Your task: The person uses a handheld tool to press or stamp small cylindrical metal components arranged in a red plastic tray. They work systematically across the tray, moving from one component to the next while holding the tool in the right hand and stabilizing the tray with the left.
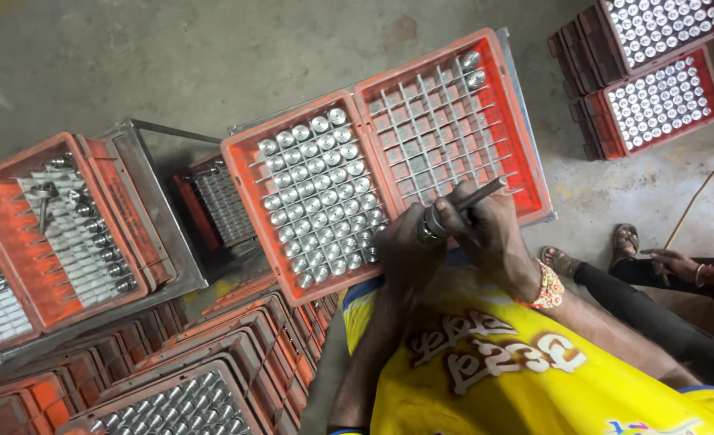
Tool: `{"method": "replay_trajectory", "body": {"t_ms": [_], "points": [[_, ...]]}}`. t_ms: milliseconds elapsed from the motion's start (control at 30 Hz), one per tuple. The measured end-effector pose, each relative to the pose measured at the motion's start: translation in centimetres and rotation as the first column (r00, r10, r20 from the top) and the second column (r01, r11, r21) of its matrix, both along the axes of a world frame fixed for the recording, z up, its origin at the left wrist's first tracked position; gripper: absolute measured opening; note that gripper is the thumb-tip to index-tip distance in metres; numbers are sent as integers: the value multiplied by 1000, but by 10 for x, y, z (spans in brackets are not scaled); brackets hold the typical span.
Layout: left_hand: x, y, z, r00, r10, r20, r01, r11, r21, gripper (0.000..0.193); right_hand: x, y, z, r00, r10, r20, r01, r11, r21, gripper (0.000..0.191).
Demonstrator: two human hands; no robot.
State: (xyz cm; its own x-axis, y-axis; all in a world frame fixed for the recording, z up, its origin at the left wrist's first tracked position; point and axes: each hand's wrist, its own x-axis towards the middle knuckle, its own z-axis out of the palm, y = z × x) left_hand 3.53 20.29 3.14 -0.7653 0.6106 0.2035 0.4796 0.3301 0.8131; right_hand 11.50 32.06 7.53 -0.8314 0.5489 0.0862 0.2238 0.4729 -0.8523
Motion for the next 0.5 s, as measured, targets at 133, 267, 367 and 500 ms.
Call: {"method": "replay_trajectory", "body": {"t_ms": [133,267,367,500], "points": [[-6,-12,4,965,-189,184,171,979,106,11,-1,-9,-1,1000,-7,3,7,991,-135,33],[-17,-23,9,972,-212,102,208,977,44,13,1,-22,-16,995,-89,44,97,961,-258,30],[-22,-27,10,975,-198,105,202,979,-32,15,-4,-33,-30,987,-140,76,159,910,-384,28],[-29,-28,14,972,-179,151,197,974,-109,19,-14,-40,-43,976,-208,60,213,874,-437,28]]}}
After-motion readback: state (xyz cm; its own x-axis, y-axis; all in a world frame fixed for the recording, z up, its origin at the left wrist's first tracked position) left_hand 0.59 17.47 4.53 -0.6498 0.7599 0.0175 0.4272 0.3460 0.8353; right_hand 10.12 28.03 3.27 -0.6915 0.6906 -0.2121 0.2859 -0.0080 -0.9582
